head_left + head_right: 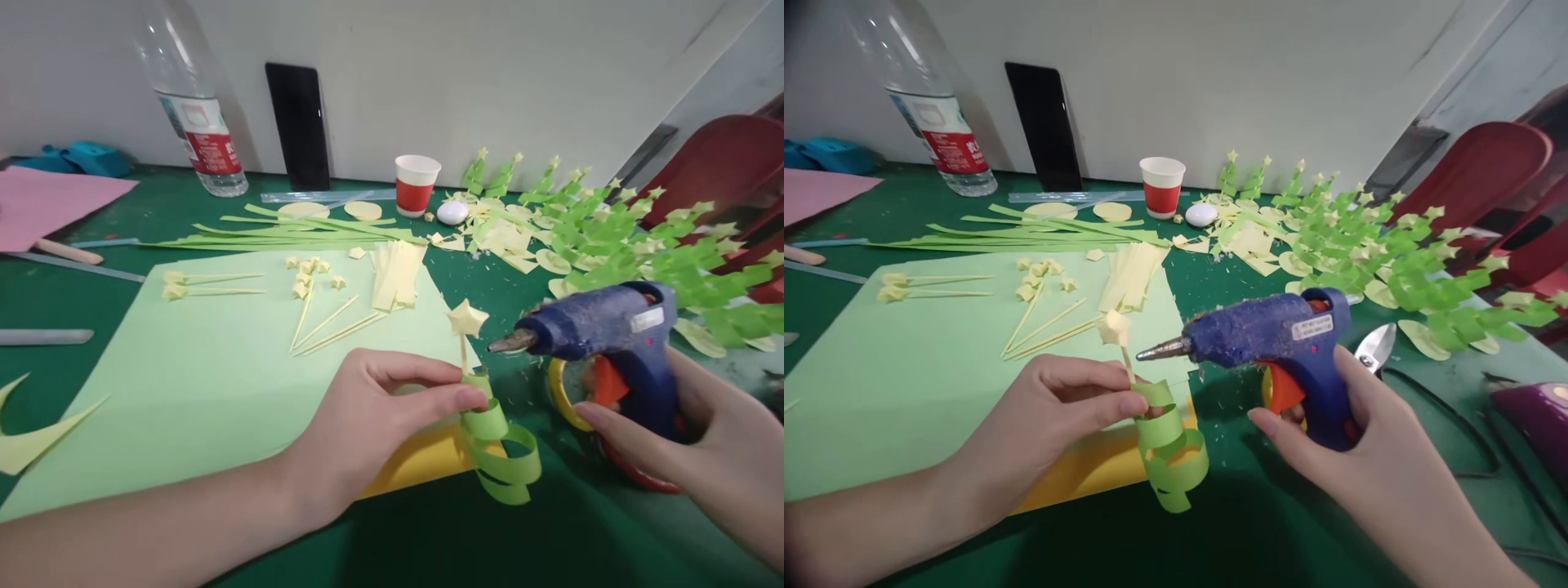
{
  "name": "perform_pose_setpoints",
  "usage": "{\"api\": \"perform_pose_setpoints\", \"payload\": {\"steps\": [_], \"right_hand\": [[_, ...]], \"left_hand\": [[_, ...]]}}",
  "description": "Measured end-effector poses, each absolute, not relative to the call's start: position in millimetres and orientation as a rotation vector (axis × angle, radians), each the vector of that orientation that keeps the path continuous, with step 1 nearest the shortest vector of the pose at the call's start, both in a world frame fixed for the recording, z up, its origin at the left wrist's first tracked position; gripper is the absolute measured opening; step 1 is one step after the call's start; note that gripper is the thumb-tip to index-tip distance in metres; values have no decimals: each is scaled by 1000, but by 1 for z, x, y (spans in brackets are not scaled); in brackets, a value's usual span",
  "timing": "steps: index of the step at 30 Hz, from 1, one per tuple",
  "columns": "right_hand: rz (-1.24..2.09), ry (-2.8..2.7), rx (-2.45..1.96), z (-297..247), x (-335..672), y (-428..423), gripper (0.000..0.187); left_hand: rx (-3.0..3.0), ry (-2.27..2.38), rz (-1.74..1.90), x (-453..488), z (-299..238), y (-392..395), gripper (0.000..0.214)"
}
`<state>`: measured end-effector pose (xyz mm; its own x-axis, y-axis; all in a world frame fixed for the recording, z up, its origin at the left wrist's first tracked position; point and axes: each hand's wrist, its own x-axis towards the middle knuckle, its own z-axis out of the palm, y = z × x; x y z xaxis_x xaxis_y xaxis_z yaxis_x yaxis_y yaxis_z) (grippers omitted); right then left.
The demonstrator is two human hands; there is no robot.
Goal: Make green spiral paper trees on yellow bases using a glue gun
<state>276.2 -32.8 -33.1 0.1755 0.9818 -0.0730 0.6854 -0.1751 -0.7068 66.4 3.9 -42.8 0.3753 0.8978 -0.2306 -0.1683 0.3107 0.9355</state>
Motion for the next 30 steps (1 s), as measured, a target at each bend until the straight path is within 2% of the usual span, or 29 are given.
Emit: {"api": "perform_pose_setpoints", "payload": {"steps": [3, 11, 30], "right_hand": [[577, -1468, -2017, -31, 272, -30, 41], [538, -1495, -2062, -36, 286, -23, 50], [373, -1391, -2089, -35, 259, -30, 37]], "left_hand": [[1026, 891, 825, 66, -41, 4, 6], [1049, 931, 734, 64, -32, 6, 13], [999, 845, 788, 62, -40, 3, 10]]}}
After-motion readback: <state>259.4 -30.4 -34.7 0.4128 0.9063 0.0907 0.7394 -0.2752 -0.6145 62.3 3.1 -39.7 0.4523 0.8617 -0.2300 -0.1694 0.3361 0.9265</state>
